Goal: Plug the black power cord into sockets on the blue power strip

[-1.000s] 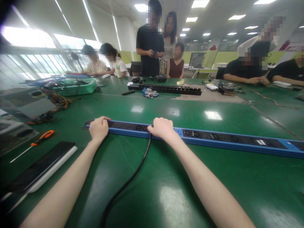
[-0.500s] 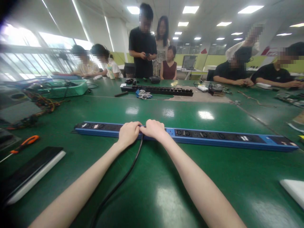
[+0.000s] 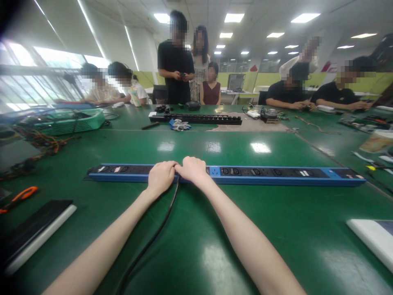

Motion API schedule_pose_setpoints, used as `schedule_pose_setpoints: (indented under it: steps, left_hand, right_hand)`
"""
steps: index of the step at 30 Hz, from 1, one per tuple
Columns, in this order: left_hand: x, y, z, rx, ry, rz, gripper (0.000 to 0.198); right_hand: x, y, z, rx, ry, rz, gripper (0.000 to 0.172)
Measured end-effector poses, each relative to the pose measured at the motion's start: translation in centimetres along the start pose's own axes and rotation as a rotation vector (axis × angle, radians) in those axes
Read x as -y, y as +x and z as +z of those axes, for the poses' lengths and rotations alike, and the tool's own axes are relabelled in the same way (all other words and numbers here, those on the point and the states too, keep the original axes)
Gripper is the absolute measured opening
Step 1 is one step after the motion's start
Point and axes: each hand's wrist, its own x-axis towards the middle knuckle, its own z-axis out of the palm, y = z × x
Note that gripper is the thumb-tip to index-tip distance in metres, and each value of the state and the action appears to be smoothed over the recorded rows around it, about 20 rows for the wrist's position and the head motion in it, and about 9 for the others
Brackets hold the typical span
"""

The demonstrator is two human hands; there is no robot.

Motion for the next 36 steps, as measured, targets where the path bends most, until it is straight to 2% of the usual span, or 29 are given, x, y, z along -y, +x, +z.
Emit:
schedule_pose_setpoints:
  steps: [3,5,7,10,13,15,19,25,29,36]
  left_hand:
    - [0.1,0.0,0.1,0.004,0.012,-0.004,0.032]
    - [0.1,0.0,0.1,0.007,0.024,-0.010,0.032]
    - [0.1,0.0,0.1,0.009,0.025,-0.010,0.033]
    - [0.2,0.0,0.0,0.010,0.010,-0.004,0.033]
    - [0.3,0.0,0.1,0.008,-0.010,0.003,0.034]
    - [0.3,0.0,0.2,0.009,-0.014,-0.001,0.034]
    - [0.3,0.0,0.3,0.014,-0.006,-0.006,0.035]
    - [0.3,0.0,0.3,0.021,-0.018,0.002,0.036]
    - [0.3,0.0,0.4,0.029,-0.006,0.007,0.036]
    - [0.3,0.0,0.4,0.038,0.015,-0.004,0.036]
  right_hand:
    - [-0.2,0.0,0.1,-0.040,0.042,0.009,0.047]
    - [-0.8,0.4,-0.7,-0.051,0.124,0.038,0.047]
    - [-1.9,1.0,-2.5,-0.082,0.267,0.022,0.050]
    - [-4.5,0.9,-6.0,-0.167,0.454,-0.121,0.054]
    - [-7.9,-0.7,-8.7,-0.178,0.365,-0.065,0.051]
    - [-10.1,-2.0,-9.2,-0.150,0.263,0.019,0.047]
    - [-12.8,-3.1,-7.7,-0.030,0.065,0.103,0.045]
    - [-13.2,-2.4,-5.5,0.080,-0.006,0.065,0.044]
    - [-12.7,-2.3,-4.6,0.075,-0.068,0.078,0.045]
    - [-11.3,-2.7,-3.0,-0.016,-0.195,0.062,0.045]
